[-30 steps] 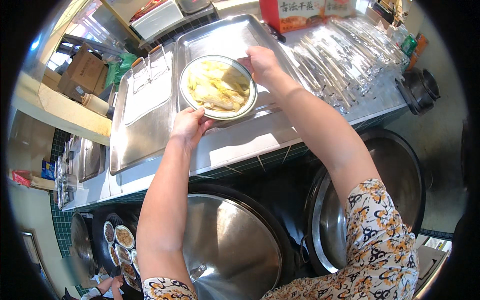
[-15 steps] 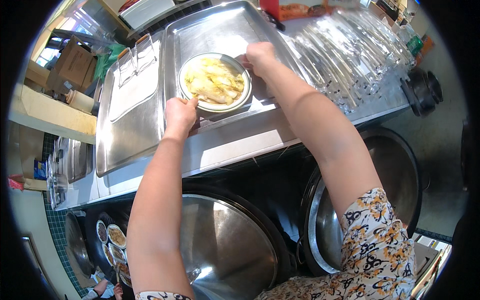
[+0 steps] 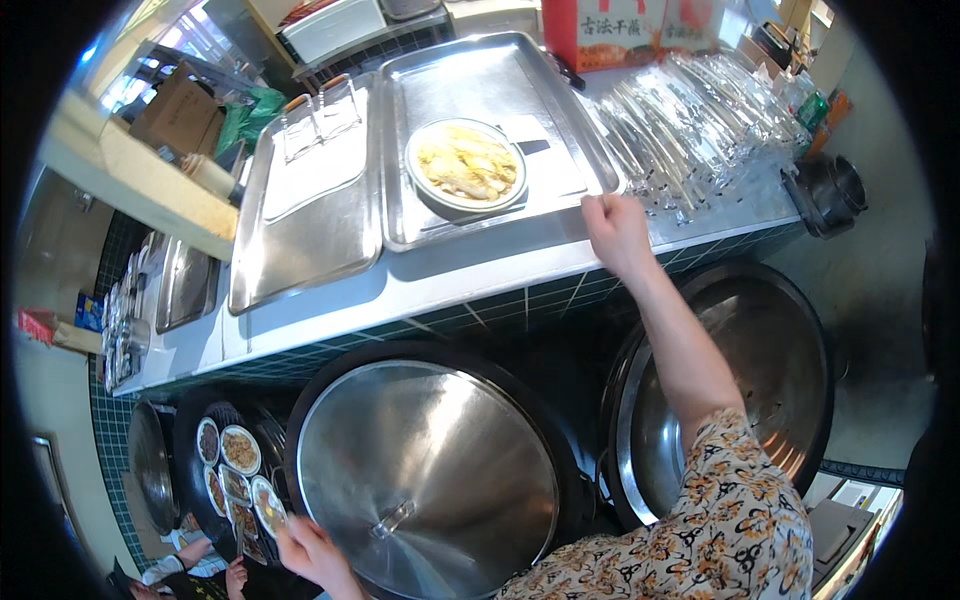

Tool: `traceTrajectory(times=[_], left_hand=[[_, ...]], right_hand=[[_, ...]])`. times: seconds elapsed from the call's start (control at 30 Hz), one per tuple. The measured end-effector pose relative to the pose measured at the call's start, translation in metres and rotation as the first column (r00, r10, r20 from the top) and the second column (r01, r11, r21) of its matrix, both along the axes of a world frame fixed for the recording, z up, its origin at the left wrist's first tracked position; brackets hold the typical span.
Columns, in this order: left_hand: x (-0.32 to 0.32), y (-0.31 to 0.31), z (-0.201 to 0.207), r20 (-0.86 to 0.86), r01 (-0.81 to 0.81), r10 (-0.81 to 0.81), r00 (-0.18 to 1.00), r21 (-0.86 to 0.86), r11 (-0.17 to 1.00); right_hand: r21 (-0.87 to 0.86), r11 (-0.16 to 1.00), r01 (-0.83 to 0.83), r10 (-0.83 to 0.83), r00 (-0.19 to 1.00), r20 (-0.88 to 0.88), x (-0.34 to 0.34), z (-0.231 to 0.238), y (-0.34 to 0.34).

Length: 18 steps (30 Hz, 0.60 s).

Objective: The person transfers cooked napa cabbage from a wok into a colander, then arranges it onto a plate using tongs. They add sauce from a ladle, walk to a serving counter, and place the plate down. The person returns to the wok to continue handling remaining cabbage.

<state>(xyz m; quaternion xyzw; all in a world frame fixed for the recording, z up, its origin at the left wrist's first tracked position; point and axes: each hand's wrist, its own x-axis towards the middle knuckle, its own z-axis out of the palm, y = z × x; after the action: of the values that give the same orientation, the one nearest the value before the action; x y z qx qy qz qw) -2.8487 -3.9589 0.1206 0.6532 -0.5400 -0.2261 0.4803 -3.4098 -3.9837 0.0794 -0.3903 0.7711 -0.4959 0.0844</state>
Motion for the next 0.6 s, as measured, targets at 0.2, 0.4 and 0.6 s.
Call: traceTrajectory(times=[0.2,0.4,0.6], left_hand=[[0.189,0.231,-0.046,0.280,-0.335,0.259,0.925,0.274,0.901],[0.334,0.488,-0.206,-0.099,-0.479,0.648,0.755,0.590,0.650],[0.301,0.745,-0.226,0.075,-0.468,0.914,0.399,0.874,0.133]], right_hand=[[-0.044,0.997,-0.059,0.066,0.980,0.190,0.118,-0.053,0.073],[0.058,0.876,-0.478,0.476,0.878,0.049,0.298,-0.023,0.159],[0.296,0.308,-0.904,0.872,0.392,0.291,0.529,-0.035,0.340]])
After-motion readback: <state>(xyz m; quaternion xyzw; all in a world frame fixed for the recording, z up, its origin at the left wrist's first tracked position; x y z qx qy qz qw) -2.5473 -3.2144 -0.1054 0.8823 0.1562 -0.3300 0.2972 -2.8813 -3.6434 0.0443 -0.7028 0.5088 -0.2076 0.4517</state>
